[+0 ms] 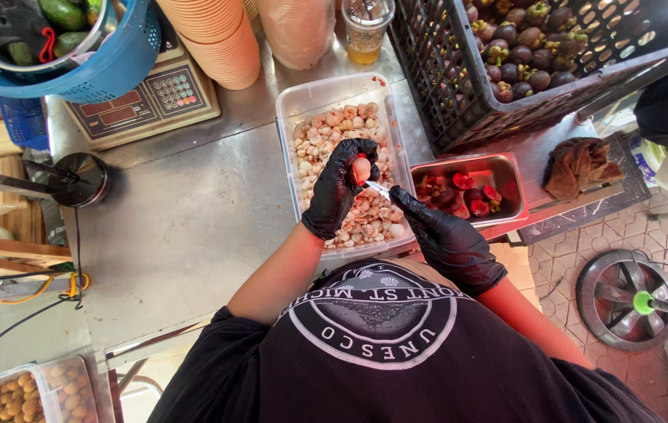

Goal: The person peels mangosteens using a small knife. They cut the thick purple rind, remove the white edible segments, and place them into a clear plastic container. The discarded rinds are placed into a separate metal tray. The process is repeated for multiple fruits.

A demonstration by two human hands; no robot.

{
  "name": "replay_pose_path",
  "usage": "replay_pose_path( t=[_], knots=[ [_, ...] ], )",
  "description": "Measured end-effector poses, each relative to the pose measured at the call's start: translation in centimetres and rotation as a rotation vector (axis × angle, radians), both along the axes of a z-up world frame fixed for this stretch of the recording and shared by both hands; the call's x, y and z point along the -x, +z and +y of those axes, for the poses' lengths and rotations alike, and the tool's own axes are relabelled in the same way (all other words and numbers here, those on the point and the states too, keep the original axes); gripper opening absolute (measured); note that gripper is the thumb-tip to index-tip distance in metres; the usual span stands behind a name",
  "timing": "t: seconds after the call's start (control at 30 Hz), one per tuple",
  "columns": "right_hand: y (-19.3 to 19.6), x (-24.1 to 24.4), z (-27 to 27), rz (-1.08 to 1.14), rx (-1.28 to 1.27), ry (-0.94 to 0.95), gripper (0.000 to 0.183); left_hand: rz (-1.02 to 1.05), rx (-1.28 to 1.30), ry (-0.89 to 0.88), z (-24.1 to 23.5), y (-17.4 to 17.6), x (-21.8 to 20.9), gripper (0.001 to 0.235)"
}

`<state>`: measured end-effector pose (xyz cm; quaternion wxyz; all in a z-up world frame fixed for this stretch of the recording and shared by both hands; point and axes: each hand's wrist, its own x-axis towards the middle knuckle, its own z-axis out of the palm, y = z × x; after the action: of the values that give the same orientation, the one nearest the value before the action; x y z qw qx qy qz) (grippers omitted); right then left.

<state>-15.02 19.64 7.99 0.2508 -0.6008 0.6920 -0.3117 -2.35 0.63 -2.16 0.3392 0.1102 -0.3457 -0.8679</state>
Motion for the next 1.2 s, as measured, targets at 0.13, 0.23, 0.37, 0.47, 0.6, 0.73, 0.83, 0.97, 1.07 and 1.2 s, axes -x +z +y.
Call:
replay_pose_path(
  t=[0.13, 0.23, 0.37, 0.47, 0.6, 0.73, 0.83, 0.97, 1.07, 1.2],
  knots=[
    [0.1, -0.2, -0.3, 0.036, -0.067, -0.005, 0.054, -0.033, 0.052, -0.001, 0.1, 0.0, -0.3, 0.035],
    [-0.2, -0.1, -1.1, 0.052, -0.029, 0.027, 0.054, -0.051, 0.085, 0.009, 0.1, -0.1, -0.3, 0.035],
    [-1.9, 0.2, -2.0, 0.079, -0.191, 0.015, 0.056, -0.038, 0.097, 0.039, 0.1, -0.3, 0.0, 0.035],
    [-4.1, 0.3, -2.1, -0.153, -0.109, -0.003, 0.051, -0.035, 0.078, 0.061, 0.2, -0.6, -0.1, 0.036],
    [-7.7, 0.2, -3.0, -0.497, -0.098, -0.114, 0.048, -0.015, 0.040, 0.098, 0.0, -1.0, -0.1, 0.036],
    [-10.2, 0.1, -3.2, -0.914, -0.029, -0.069, 0.047, -0.028, 0.041, 0.158, -0.2, -1.6, 0.2, 0.036],
    [-10.3, -0.6, -3.9, -1.159, -0.084, -0.134, 0.046, -0.039, 0.019, 0.209, -0.4, -2.2, 0.5, 0.035],
    [-6.6, -0.9, -4.3, -0.569, 0.083, 0.072, 0.050, -0.077, 0.030, 0.250, -0.2, -3.5, 0.6, 0.035],
    [-2.4, -0.3, -4.1, 0.154, -0.314, 0.114, 0.054, -0.116, 0.080, 0.196, -0.2, -4.7, 0.4, 0.032],
    [-1.2, -0.1, -4.4, 0.409, -0.742, 0.103, 0.060, -0.186, 0.076, 0.126, -0.5, -5.7, 0.3, 0.022]
  ],
)
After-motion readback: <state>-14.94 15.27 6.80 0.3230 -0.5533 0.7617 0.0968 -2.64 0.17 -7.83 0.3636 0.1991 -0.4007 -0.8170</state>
